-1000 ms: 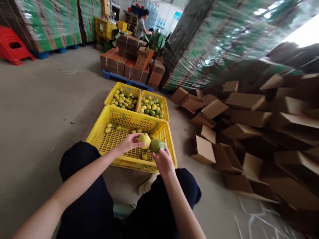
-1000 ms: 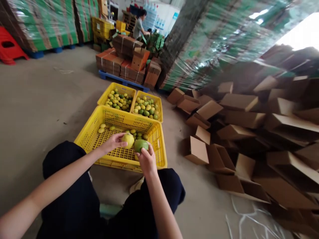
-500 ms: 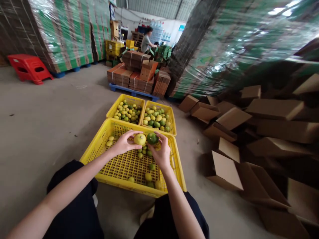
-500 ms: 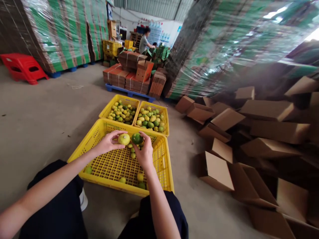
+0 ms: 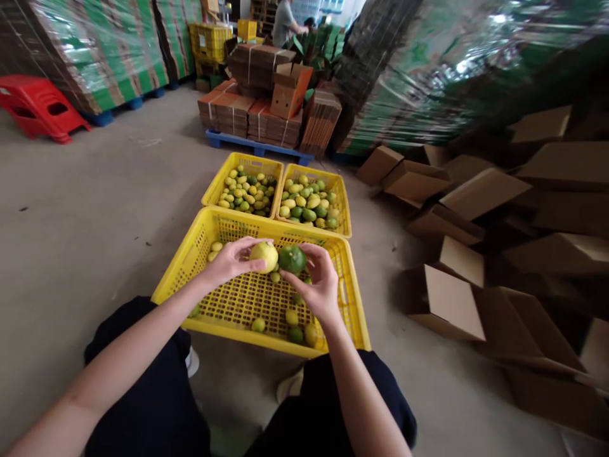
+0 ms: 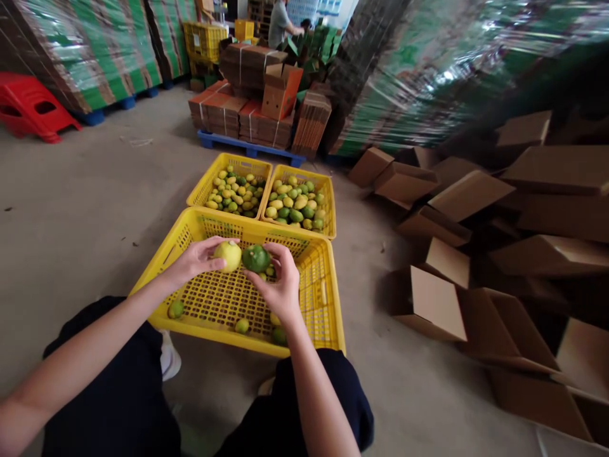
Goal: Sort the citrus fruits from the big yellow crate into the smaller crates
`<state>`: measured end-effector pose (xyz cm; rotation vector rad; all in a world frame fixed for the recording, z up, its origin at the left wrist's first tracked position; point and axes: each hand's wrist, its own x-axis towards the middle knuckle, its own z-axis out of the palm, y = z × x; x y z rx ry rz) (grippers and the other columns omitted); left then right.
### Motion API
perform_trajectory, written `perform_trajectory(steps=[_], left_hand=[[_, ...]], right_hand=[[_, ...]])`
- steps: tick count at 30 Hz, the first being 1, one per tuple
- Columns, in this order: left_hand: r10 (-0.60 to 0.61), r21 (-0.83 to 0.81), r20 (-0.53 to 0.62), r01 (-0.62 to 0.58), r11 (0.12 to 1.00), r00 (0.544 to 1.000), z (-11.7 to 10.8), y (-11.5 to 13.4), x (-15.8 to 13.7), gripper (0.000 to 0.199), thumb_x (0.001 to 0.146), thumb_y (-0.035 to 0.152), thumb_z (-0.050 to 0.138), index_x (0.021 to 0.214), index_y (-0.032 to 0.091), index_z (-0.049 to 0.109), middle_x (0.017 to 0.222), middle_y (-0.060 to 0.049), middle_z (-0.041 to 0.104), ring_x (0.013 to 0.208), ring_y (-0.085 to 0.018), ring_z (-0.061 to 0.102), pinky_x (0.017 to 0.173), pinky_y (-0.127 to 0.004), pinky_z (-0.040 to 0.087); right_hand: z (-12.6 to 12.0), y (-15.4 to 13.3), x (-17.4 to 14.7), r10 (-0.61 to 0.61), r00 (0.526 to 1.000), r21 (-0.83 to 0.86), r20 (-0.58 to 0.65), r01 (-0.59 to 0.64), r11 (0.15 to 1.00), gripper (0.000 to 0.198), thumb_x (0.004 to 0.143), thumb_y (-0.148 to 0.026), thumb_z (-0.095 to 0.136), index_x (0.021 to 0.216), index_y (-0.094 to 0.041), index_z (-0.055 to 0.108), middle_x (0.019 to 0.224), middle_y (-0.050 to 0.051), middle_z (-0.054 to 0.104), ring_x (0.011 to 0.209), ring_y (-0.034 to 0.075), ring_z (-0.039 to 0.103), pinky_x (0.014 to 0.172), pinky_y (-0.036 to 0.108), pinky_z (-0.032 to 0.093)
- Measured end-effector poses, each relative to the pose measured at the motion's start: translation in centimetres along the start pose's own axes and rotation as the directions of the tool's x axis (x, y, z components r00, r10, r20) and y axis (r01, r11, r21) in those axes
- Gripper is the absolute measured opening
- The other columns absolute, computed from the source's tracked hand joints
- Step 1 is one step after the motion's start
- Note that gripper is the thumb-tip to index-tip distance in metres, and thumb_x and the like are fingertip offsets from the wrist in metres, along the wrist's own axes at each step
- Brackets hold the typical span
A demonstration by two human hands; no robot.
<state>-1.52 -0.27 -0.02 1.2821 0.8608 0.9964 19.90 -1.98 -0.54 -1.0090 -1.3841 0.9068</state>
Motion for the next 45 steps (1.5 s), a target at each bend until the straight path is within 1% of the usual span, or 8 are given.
perform_trajectory(steps=[5, 8, 13, 21, 29, 32, 36, 45], left_hand=[[-0.286, -0.416, 0.131, 0.314, 0.853, 0.949, 0.6, -0.7, 0.5, 0.061, 0.072, 0.059, 0.078, 0.110, 0.011, 0.072, 0.098, -0.013, 0.073, 0.077, -0.018, 0.070, 0.068, -0.027, 0.060], [-0.398, -0.532, 0.160, 0.418, 0.736, 0.903, 0.9, -1.2, 0.8, 0.054, 0.079, 0.055, 0.075, 0.108, 0.010, 0.070, 0.089, -0.011, 0.074, 0.066, -0.015, 0.069, 0.060, -0.021, 0.059], [-0.374, -0.562, 0.106, 0.367, 0.742, 0.921, 0.9, -1.2, 1.1, 0.046, 0.086, 0.047, 0.070, 0.115, 0.011, 0.065, 0.099, -0.012, 0.074, 0.078, -0.017, 0.073, 0.070, -0.022, 0.062], [-0.324, -0.512, -0.104, 0.229, 0.828, 0.940, 1.0, -0.3, 1.2, 0.029, 0.085, 0.017, 0.065, 0.114, 0.015, 0.064, 0.116, -0.012, 0.072, 0.108, -0.024, 0.069, 0.102, -0.041, 0.054], [-0.273, -0.439, -0.326, 0.111, 0.892, 0.905, 1.5, -0.9, 1.5, 0.020, 0.085, 0.024, 0.069, 0.103, 0.015, 0.071, 0.109, -0.011, 0.074, 0.108, -0.024, 0.068, 0.093, -0.035, 0.058], [-0.266, -0.388, -0.287, 0.142, 0.911, 0.920, 1.8, -1.3, 1.3, 0.031, 0.085, 0.038, 0.071, 0.104, 0.014, 0.072, 0.110, -0.013, 0.074, 0.110, -0.026, 0.067, 0.096, -0.038, 0.056], [-0.284, -0.282, -0.133, 0.238, 0.929, 0.950, 2.5, -1.5, 0.8, 0.046, 0.079, 0.046, 0.077, 0.112, 0.015, 0.071, 0.121, -0.014, 0.070, 0.119, -0.028, 0.062, 0.103, -0.041, 0.050], [-0.356, -0.326, -0.192, 0.282, 0.902, 0.915, 3.6, -2.2, 0.4, 0.039, 0.078, 0.037, 0.078, 0.110, 0.020, 0.063, 0.115, -0.010, 0.069, 0.116, -0.027, 0.062, 0.105, -0.044, 0.047]], right_hand=[[-0.1, 0.4, 0.6, 0.416, 0.906, 0.324, 0.077, -0.417, 0.849, 0.051, 0.060, -0.055, 0.086, 0.091, -0.024, 0.059, 0.073, -0.002, 0.069, 0.058, 0.018, 0.066, 0.051, 0.030, 0.056], [0.2, 0.9, 0.6, 0.522, 0.843, 0.375, 0.130, -0.529, 0.761, 0.053, 0.061, -0.064, 0.081, 0.085, -0.021, 0.059, 0.062, -0.002, 0.066, 0.042, 0.014, 0.060, 0.038, 0.024, 0.047], [0.4, 1.1, 0.3, 0.490, 0.867, 0.452, 0.094, -0.476, 0.755, 0.046, 0.061, -0.055, 0.085, 0.083, -0.022, 0.061, 0.070, -0.002, 0.071, 0.051, 0.014, 0.066, 0.045, 0.024, 0.053], [0.5, 0.6, 0.6, 0.336, 0.942, 0.431, 0.016, -0.310, 0.848, 0.047, 0.065, -0.029, 0.084, 0.110, -0.031, 0.070, 0.108, -0.001, 0.075, 0.100, 0.020, 0.070, 0.094, 0.038, 0.055], [0.7, 1.4, 0.6, 0.529, 0.841, 0.520, 0.113, -0.503, 0.690, 0.040, 0.062, -0.039, 0.085, 0.097, -0.023, 0.072, 0.096, 0.002, 0.077, 0.089, 0.023, 0.072, 0.085, 0.039, 0.059], [1.5, 1.7, 0.4, 0.553, 0.816, 0.530, 0.168, -0.548, 0.647, 0.041, 0.061, -0.046, 0.084, 0.091, -0.021, 0.070, 0.089, 0.003, 0.075, 0.081, 0.023, 0.071, 0.079, 0.039, 0.061], [2.1, 1.4, 0.0, 0.550, 0.817, 0.429, 0.172, -0.565, 0.705, 0.043, 0.058, -0.039, 0.089, 0.088, -0.020, 0.066, 0.079, -0.001, 0.069, 0.067, 0.015, 0.064, 0.063, 0.029, 0.057], [2.3, 1.0, -0.1, 0.568, 0.810, 0.235, 0.148, -0.587, 0.775, 0.054, 0.049, -0.034, 0.092, 0.092, -0.019, 0.063, 0.064, -0.007, 0.059, 0.050, 0.008, 0.048, 0.044, 0.022, 0.038]])
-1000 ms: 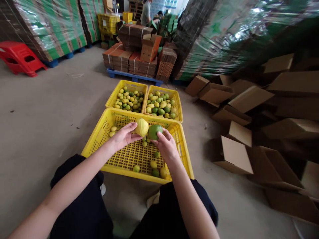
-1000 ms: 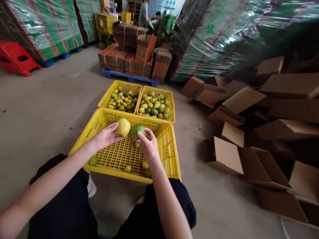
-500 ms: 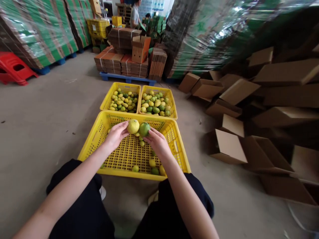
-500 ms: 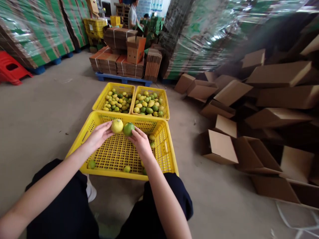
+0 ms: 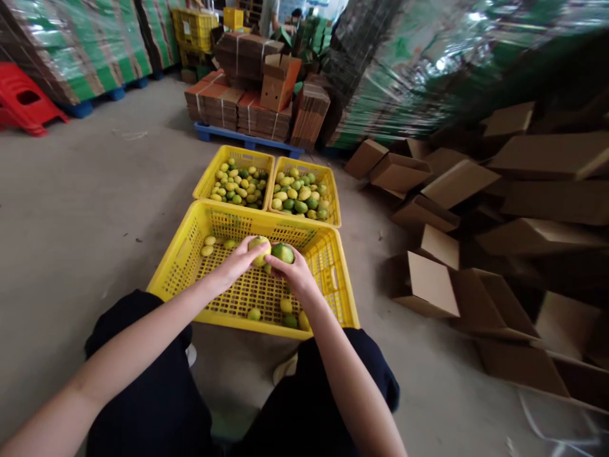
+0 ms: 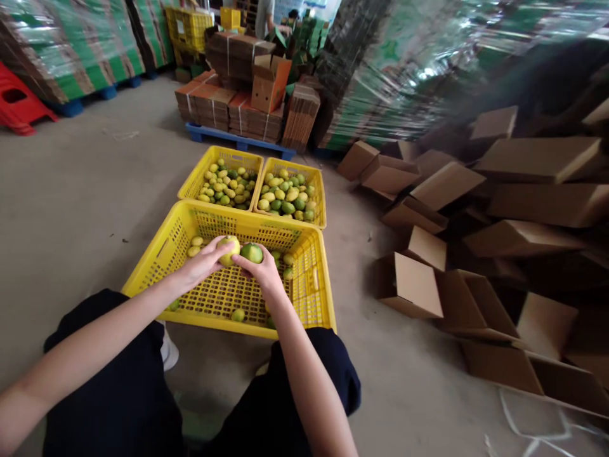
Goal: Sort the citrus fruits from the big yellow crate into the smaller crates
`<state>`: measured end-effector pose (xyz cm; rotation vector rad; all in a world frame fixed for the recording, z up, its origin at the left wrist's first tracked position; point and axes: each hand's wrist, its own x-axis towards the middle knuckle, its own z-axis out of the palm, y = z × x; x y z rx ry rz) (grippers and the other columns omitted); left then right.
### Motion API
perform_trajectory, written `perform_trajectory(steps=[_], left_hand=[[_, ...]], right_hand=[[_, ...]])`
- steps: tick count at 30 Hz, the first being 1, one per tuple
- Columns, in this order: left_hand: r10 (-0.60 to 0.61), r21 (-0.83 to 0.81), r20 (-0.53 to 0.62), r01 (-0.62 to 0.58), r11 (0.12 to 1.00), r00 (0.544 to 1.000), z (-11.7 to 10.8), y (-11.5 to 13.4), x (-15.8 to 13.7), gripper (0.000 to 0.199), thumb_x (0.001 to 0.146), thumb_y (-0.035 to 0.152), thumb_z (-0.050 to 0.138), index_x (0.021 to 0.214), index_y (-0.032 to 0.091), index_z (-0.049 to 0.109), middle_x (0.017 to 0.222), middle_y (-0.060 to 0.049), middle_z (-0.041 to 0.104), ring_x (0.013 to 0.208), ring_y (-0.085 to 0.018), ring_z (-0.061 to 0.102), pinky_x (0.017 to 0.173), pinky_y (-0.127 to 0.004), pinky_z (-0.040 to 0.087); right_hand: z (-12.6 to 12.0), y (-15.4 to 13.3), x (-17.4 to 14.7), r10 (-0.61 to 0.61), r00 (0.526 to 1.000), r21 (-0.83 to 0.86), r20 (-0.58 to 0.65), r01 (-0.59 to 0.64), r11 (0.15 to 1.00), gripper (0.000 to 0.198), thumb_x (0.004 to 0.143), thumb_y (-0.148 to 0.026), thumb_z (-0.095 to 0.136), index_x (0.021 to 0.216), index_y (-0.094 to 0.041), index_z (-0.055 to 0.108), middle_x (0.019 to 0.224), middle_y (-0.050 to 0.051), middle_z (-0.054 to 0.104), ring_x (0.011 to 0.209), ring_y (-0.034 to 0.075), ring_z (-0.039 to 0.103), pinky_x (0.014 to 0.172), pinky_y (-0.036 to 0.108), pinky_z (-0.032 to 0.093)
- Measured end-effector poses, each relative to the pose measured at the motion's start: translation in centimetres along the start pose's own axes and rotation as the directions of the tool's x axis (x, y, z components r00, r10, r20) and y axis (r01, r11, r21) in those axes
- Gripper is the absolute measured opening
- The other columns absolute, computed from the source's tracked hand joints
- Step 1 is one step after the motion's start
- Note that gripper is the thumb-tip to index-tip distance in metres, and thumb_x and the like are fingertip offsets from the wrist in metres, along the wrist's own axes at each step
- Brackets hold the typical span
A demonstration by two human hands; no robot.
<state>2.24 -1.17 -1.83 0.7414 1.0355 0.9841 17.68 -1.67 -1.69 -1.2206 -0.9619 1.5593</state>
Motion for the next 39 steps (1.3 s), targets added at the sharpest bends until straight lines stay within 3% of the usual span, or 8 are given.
perform_trajectory(steps=[7, 9, 12, 16, 22, 28, 33, 39], left_hand=[[0.186, 0.142, -0.027, -0.180, 0.973, 0.982, -0.3, 0.3, 0.3, 0.049, 0.065, 0.025, 0.086, 0.108, 0.015, 0.065, 0.109, -0.013, 0.068, 0.105, -0.028, 0.065, 0.104, -0.051, 0.047], [0.382, 0.256, 0.011, -0.372, 0.893, 0.924, -0.5, 0.8, 0.3, 0.053, 0.061, 0.022, 0.088, 0.110, 0.017, 0.067, 0.116, -0.012, 0.065, 0.112, -0.029, 0.062, 0.104, -0.050, 0.048], [0.633, 0.422, 0.104, -0.610, 0.670, 0.767, -0.8, 1.3, 0.1, 0.052, 0.062, 0.016, 0.086, 0.111, 0.022, 0.071, 0.118, -0.009, 0.060, 0.117, -0.028, 0.058, 0.107, -0.048, 0.045], [0.711, 0.507, 0.198, -0.692, 0.514, 0.674, -0.9, 1.5, -0.2, 0.049, 0.069, 0.015, 0.082, 0.115, 0.027, 0.070, 0.114, -0.007, 0.060, 0.114, -0.026, 0.060, 0.105, -0.046, 0.047], [0.577, 0.377, 0.135, -0.580, 0.722, 0.806, -0.5, 1.5, -0.5, 0.055, 0.068, 0.021, 0.084, 0.119, 0.024, 0.063, 0.127, -0.010, 0.060, 0.114, -0.027, 0.060, 0.094, -0.042, 0.054], [0.236, 0.009, 0.079, -0.238, 0.971, 0.969, -0.5, 2.3, -0.6, 0.043, 0.071, 0.027, 0.082, 0.108, 0.017, 0.064, 0.114, -0.011, 0.069, 0.101, -0.024, 0.067, 0.091, -0.040, 0.056], [-0.005, -0.279, 0.108, 0.035, 0.960, 0.994, -1.1, 2.6, 0.0, 0.029, 0.079, 0.016, 0.066, 0.108, 0.012, 0.066, 0.104, -0.012, 0.073, 0.090, -0.021, 0.070, 0.084, -0.037, 0.060], [-0.049, -0.471, 0.137, 0.109, 0.875, 0.989, -0.7, 3.0, 0.2, 0.027, 0.088, 0.021, 0.055, 0.112, 0.011, 0.060, 0.096, -0.012, 0.072, 0.080, -0.019, 0.072, 0.069, -0.028, 0.061]], right_hand=[[0.6, 0.0, -0.5, -0.004, 0.994, 0.037, -0.114, 0.008, 0.999, 0.044, 0.057, -0.035, 0.086, 0.084, -0.022, 0.055, 0.072, -0.005, 0.059, 0.060, 0.011, 0.053, 0.053, 0.025, 0.044], [0.6, -0.1, -0.7, -0.157, 0.972, -0.044, -0.177, 0.152, 0.987, 0.042, 0.058, -0.032, 0.085, 0.087, -0.023, 0.056, 0.077, -0.005, 0.060, 0.067, 0.013, 0.055, 0.062, 0.027, 0.047], [0.4, -0.4, -0.8, -0.361, 0.914, -0.179, -0.188, 0.329, 0.927, 0.045, 0.056, -0.026, 0.086, 0.094, -0.023, 0.062, 0.085, -0.004, 0.063, 0.078, 0.016, 0.057, 0.073, 0.030, 0.048], [0.2, -0.6, -0.9, -0.400, 0.909, -0.126, -0.117, 0.386, 0.914, 0.046, 0.058, -0.025, 0.086, 0.100, -0.024, 0.066, 0.090, -0.002, 0.066, 0.082, 0.018, 0.059, 0.077, 0.033, 0.050], [0.2, -0.6, -1.1, -0.350, 0.929, -0.007, -0.123, 0.352, 0.936, 0.054, 0.053, -0.023, 0.089, 0.102, -0.026, 0.066, 0.104, 0.000, 0.070, 0.091, 0.020, 0.063, 0.084, 0.036, 0.052], [0.3, -1.0, -1.5, -0.255, 0.952, 0.133, -0.169, 0.279, 0.951, 0.034, 0.062, -0.032, 0.087, 0.084, -0.025, 0.062, 0.083, -0.004, 0.066, 0.079, 0.015, 0.061, 0.075, 0.030, 0.051], [-0.2, -1.3, -1.0, -0.143, 0.987, 0.281, -0.068, 0.156, 0.947, 0.033, 0.062, -0.034, 0.085, 0.087, -0.024, 0.066, 0.086, -0.001, 0.069, 0.080, 0.017, 0.064, 0.071, 0.031, 0.053], [-0.5, -0.5, 0.2, -0.054, 0.998, 0.408, -0.032, 0.062, 0.911, 0.019, 0.065, -0.034, 0.074, 0.077, -0.023, 0.063, 0.077, -0.001, 0.068, 0.078, 0.020, 0.065, 0.067, 0.033, 0.054]])
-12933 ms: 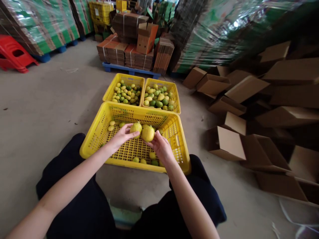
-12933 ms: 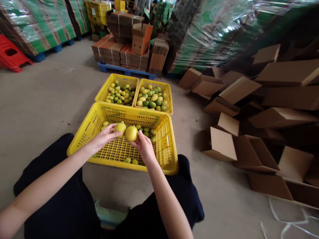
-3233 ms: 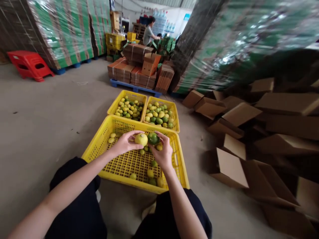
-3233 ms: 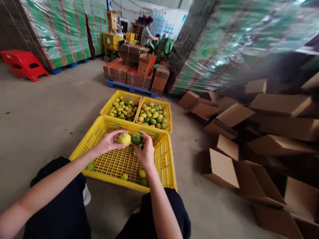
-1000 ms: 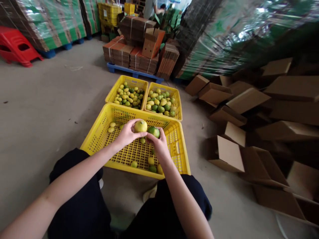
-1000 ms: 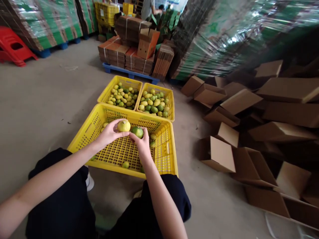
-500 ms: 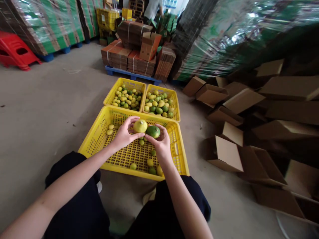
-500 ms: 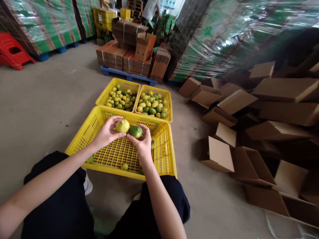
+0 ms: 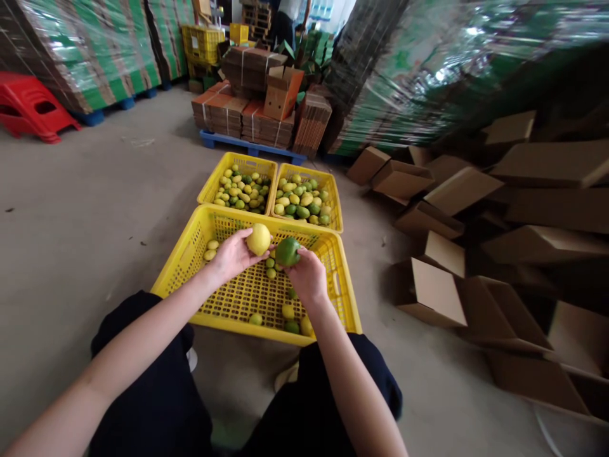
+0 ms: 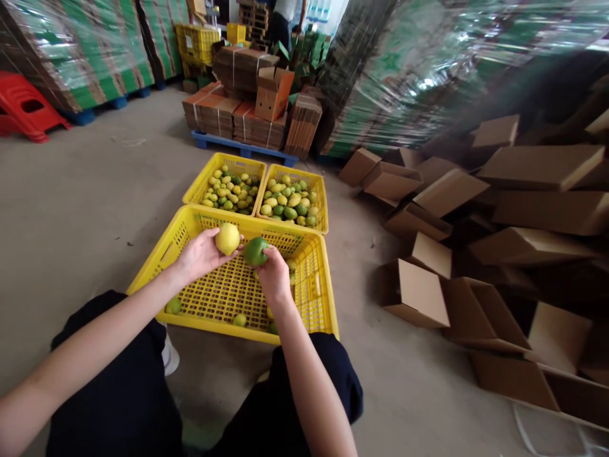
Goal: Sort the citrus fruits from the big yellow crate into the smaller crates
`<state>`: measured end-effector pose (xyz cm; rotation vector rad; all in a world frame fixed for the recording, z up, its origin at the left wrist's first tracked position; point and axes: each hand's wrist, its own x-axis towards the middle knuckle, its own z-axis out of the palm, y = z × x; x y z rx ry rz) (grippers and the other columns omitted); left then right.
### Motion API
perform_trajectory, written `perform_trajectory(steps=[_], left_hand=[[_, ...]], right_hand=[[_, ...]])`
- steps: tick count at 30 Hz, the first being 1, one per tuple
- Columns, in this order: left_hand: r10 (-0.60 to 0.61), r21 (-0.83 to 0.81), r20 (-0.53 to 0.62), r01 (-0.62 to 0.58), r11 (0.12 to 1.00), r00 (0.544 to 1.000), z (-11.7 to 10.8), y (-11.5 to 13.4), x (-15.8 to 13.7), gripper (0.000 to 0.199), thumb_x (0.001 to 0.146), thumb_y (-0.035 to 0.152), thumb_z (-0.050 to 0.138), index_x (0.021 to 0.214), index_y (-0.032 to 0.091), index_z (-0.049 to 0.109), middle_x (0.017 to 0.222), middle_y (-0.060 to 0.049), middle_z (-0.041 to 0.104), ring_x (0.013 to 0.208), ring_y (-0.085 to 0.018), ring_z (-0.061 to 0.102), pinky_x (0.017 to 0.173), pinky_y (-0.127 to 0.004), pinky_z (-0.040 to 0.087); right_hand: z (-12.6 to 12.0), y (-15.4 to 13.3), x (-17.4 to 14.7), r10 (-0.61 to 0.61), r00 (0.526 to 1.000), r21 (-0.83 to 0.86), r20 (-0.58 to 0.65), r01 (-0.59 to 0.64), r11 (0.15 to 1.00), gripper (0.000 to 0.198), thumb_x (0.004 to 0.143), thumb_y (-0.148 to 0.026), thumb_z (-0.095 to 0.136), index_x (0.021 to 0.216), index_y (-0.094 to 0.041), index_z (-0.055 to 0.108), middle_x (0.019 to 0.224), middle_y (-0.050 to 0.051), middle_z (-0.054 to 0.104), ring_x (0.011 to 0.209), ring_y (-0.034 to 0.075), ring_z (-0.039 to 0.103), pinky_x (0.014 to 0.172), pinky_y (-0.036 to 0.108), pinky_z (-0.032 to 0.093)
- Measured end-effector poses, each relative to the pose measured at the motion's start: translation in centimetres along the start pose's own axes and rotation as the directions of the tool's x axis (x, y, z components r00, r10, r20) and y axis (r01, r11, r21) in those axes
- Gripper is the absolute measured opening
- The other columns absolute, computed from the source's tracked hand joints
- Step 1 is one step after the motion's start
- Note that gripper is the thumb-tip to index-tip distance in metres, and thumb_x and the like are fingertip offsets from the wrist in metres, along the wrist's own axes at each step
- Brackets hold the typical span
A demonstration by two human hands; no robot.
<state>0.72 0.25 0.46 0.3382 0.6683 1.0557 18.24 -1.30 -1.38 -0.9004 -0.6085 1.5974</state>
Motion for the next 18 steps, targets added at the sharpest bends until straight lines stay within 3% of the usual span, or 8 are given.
perform_trajectory(steps=[3, 5, 7, 9, 13, 18], left_hand=[[0.026, 0.049, 0.014, -0.027, 0.998, 1.000, 0.1, 0.0, -0.2, 0.029, 0.087, 0.030, 0.063, 0.112, 0.015, 0.061, 0.084, -0.006, 0.071, 0.057, -0.013, 0.066, 0.042, -0.017, 0.047], [0.040, 0.055, 0.000, -0.040, 0.998, 0.999, 0.1, -0.2, -0.4, 0.030, 0.088, 0.038, 0.063, 0.108, 0.016, 0.063, 0.074, -0.003, 0.068, 0.043, -0.009, 0.058, 0.035, -0.016, 0.040], [0.015, -0.004, -0.004, -0.015, 1.000, 1.000, 0.2, -0.4, -0.5, 0.032, 0.089, 0.043, 0.060, 0.097, 0.013, 0.065, 0.068, -0.004, 0.067, 0.043, -0.010, 0.058, 0.039, -0.019, 0.047], [0.005, -0.118, -0.008, -0.006, 0.993, 1.000, 0.4, -0.6, -0.6, 0.029, 0.089, 0.038, 0.057, 0.085, 0.011, 0.065, 0.067, -0.006, 0.067, 0.054, -0.014, 0.065, 0.052, -0.024, 0.057], [0.140, -0.314, -0.088, -0.161, 0.936, 0.986, 1.0, -1.0, -0.2, 0.020, 0.088, 0.020, 0.053, 0.099, 0.015, 0.068, 0.092, -0.006, 0.075, 0.078, -0.014, 0.072, 0.069, -0.023, 0.061], [0.180, -0.450, -0.158, -0.233, 0.862, 0.971, 1.6, -1.8, 1.1, 0.033, 0.095, 0.034, 0.045, 0.115, 0.019, 0.067, 0.091, -0.004, 0.075, 0.088, -0.016, 0.072, 0.076, -0.026, 0.061]], right_hand=[[0.2, 0.1, 0.1, 0.020, 0.999, 0.045, 0.031, -0.021, 0.999, 0.020, 0.072, -0.038, 0.066, 0.082, -0.021, 0.066, 0.078, 0.002, 0.070, 0.076, 0.021, 0.065, 0.060, 0.032, 0.052], [0.4, 0.0, 0.0, 0.056, 0.996, 0.058, 0.072, -0.060, 0.997, 0.026, 0.075, -0.041, 0.064, 0.089, -0.019, 0.067, 0.075, 0.003, 0.070, 0.062, 0.017, 0.061, 0.046, 0.027, 0.044], [0.5, -0.1, -0.1, 0.096, 0.982, 0.062, 0.160, -0.107, 0.992, 0.031, 0.077, -0.046, 0.063, 0.092, -0.018, 0.067, 0.070, 0.003, 0.069, 0.045, 0.012, 0.050, 0.035, 0.022, 0.030], [0.4, -0.3, 0.0, 0.093, 0.972, 0.081, 0.218, -0.113, 0.990, 0.034, 0.077, -0.049, 0.063, 0.090, -0.018, 0.067, 0.067, 0.002, 0.067, 0.039, 0.010, 0.044, 0.032, 0.021, 0.025], [0.1, -0.3, 0.6, -0.036, 0.996, 0.239, 0.084, 0.014, 0.971, 0.027, 0.075, -0.045, 0.064, 0.080, -0.019, 0.067, 0.065, 0.002, 0.065, 0.053, 0.014, 0.056, 0.044, 0.025, 0.046], [0.2, 0.5, 1.4, -0.116, 0.990, 0.372, -0.081, 0.138, 0.918, 0.017, 0.070, -0.033, 0.065, 0.081, -0.021, 0.067, 0.080, 0.003, 0.071, 0.076, 0.018, 0.067, 0.064, 0.030, 0.055]])
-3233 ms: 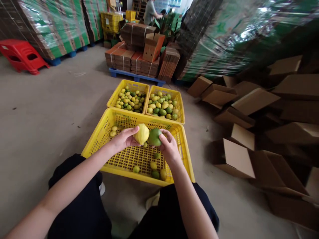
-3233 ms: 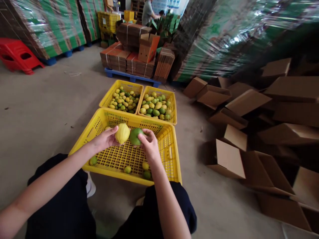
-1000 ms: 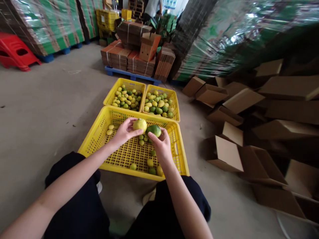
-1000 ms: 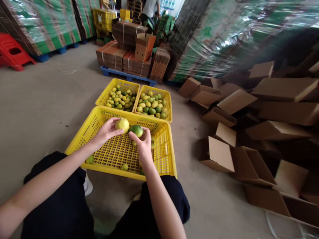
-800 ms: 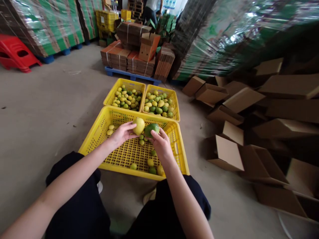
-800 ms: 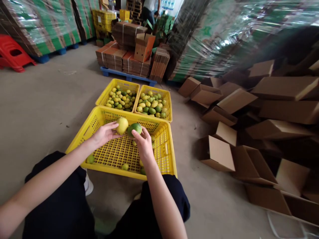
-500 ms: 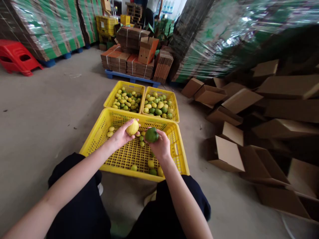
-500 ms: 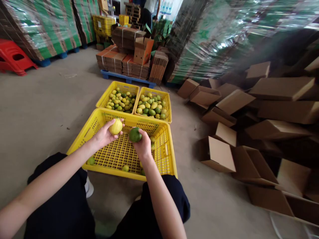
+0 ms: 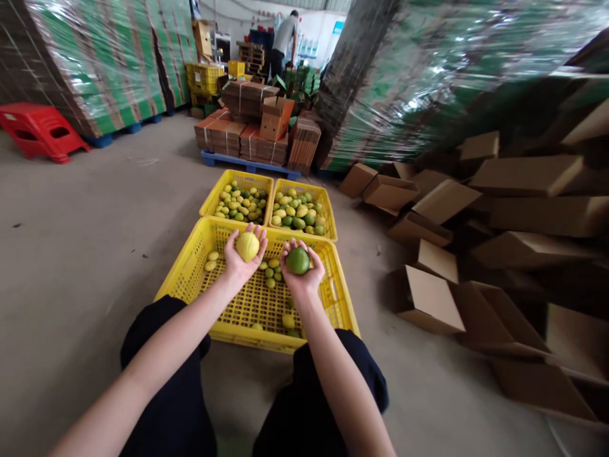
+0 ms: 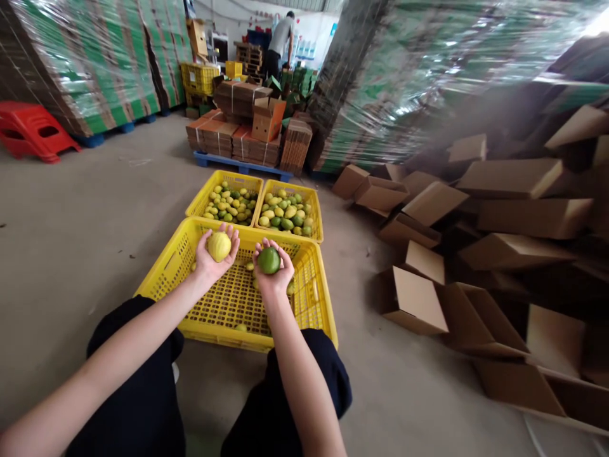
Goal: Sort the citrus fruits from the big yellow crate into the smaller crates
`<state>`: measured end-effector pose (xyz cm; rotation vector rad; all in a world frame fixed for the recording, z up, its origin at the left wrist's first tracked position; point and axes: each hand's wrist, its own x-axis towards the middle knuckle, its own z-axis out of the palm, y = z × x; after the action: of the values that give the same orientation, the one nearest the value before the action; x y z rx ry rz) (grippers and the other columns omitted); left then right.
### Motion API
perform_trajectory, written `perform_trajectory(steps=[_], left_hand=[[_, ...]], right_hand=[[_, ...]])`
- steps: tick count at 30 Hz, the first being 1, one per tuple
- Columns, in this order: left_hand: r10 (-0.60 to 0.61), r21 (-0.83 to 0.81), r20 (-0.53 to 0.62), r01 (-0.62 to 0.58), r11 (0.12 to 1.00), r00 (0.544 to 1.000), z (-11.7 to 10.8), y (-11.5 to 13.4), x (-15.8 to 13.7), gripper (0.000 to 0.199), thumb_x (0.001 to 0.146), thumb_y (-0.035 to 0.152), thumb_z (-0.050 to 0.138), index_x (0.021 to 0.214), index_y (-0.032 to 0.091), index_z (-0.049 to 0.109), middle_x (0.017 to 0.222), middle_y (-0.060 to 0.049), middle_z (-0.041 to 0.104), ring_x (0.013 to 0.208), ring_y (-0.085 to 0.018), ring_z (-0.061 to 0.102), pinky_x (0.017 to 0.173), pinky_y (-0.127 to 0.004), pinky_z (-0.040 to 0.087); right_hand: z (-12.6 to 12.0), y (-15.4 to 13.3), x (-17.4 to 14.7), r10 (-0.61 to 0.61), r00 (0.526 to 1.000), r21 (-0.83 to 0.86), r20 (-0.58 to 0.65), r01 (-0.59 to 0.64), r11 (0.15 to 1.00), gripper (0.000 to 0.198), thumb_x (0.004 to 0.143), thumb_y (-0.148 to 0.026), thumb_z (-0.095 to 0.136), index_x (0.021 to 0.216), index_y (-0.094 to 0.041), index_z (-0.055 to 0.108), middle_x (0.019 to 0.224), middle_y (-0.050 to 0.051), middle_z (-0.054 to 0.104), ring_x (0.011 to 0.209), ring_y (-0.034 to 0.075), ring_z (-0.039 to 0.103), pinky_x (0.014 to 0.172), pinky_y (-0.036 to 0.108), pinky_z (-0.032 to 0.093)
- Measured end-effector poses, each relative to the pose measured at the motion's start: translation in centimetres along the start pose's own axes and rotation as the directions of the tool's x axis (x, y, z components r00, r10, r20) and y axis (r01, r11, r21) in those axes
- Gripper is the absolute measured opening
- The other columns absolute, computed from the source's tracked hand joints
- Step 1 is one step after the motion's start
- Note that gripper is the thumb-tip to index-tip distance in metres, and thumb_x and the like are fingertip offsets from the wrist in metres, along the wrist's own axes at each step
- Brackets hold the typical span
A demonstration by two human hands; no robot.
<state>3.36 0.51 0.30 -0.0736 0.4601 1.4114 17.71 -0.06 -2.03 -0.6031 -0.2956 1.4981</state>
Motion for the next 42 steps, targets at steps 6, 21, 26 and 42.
perform_trajectory(steps=[6, 21, 26, 42], left_hand=[[-0.059, -0.086, 0.082, 0.066, 0.994, 0.995, 0.4, -2.1, -0.2, 0.036, 0.093, 0.029, 0.042, 0.115, 0.017, 0.068, 0.081, -0.004, 0.074, 0.075, -0.014, 0.071, 0.070, -0.024, 0.059], [-0.102, -0.103, 0.056, 0.108, 0.989, 0.993, 0.0, -3.0, 0.7, 0.032, 0.087, 0.018, 0.043, 0.102, 0.015, 0.070, 0.072, -0.003, 0.070, 0.062, -0.011, 0.068, 0.062, -0.019, 0.056], [-0.081, -0.096, 0.052, 0.086, 0.992, 0.995, 0.2, -3.2, 0.6, 0.030, 0.089, 0.019, 0.043, 0.101, 0.016, 0.070, 0.074, -0.003, 0.071, 0.064, -0.011, 0.068, 0.063, -0.020, 0.056], [-0.150, 0.000, 0.106, 0.151, 0.989, 0.983, 0.2, -3.1, 0.0, 0.019, 0.084, 0.022, 0.049, 0.084, 0.016, 0.067, 0.070, -0.005, 0.068, 0.078, -0.017, 0.071, 0.064, -0.023, 0.059]], right_hand=[[0.5, 1.8, 0.1, -0.021, 0.999, 0.027, 0.034, 0.021, 0.999, 0.018, 0.071, -0.040, 0.061, 0.076, -0.023, 0.062, 0.075, 0.001, 0.067, 0.075, 0.018, 0.064, 0.075, 0.035, 0.056], [0.1, 2.4, 0.5, -0.054, 0.998, 0.030, 0.011, 0.053, 0.998, 0.013, 0.068, -0.036, 0.061, 0.070, -0.024, 0.059, 0.068, 0.000, 0.063, 0.069, 0.017, 0.063, 0.076, 0.035, 0.057], [0.0, 2.4, 0.8, -0.066, 0.998, 0.029, -0.013, 0.066, 0.997, 0.015, 0.070, -0.039, 0.061, 0.070, -0.024, 0.060, 0.069, 0.001, 0.064, 0.068, 0.018, 0.063, 0.077, 0.036, 0.058], [1.1, 0.8, -0.2, -0.065, 0.997, 0.040, 0.039, 0.064, 0.997, 0.013, 0.070, -0.031, 0.061, 0.081, -0.023, 0.060, 0.071, -0.001, 0.062, 0.065, 0.016, 0.060, 0.072, 0.034, 0.055]])
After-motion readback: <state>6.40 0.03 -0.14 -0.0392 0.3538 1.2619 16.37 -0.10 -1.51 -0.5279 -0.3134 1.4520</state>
